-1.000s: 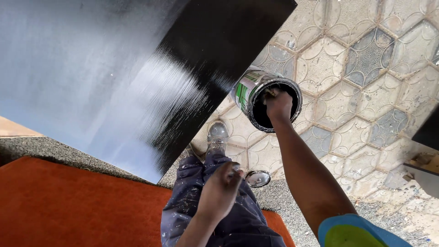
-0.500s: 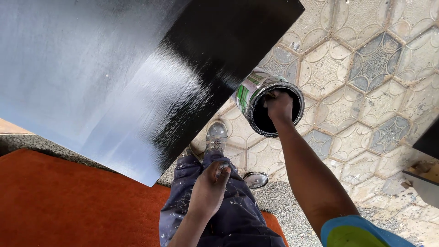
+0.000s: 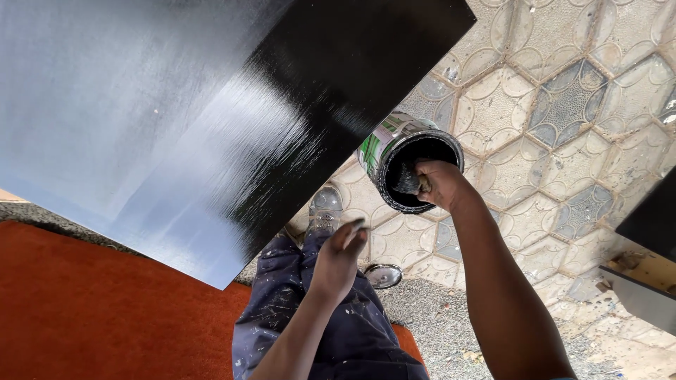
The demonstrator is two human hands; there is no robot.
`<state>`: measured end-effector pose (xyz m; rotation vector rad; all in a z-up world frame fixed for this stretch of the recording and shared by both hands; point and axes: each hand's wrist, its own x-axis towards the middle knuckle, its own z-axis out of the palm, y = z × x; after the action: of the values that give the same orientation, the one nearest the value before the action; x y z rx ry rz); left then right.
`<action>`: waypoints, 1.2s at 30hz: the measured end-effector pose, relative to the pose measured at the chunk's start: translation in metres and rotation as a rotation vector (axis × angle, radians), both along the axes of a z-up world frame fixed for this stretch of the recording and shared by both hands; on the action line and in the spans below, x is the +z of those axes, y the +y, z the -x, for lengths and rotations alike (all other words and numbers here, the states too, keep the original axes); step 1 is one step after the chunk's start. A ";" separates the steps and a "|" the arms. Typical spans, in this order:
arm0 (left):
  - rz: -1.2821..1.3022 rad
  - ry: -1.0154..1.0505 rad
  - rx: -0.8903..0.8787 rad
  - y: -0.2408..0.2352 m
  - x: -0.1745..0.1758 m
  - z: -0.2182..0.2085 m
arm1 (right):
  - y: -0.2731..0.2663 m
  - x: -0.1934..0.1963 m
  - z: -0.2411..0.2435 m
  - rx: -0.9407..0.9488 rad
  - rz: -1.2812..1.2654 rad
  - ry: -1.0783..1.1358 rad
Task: Painting a flat furniture panel with black paint using a sponge applicator.
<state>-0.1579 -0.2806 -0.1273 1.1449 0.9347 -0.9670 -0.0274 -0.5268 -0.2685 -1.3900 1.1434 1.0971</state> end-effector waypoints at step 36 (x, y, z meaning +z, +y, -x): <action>0.248 -0.091 0.602 -0.072 -0.107 0.012 | 0.026 0.026 -0.029 0.548 0.006 0.041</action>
<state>-0.1704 -0.3525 -0.2344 0.6311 0.9753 -0.5141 0.0017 -0.5010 -0.2425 -1.7465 0.8059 1.5073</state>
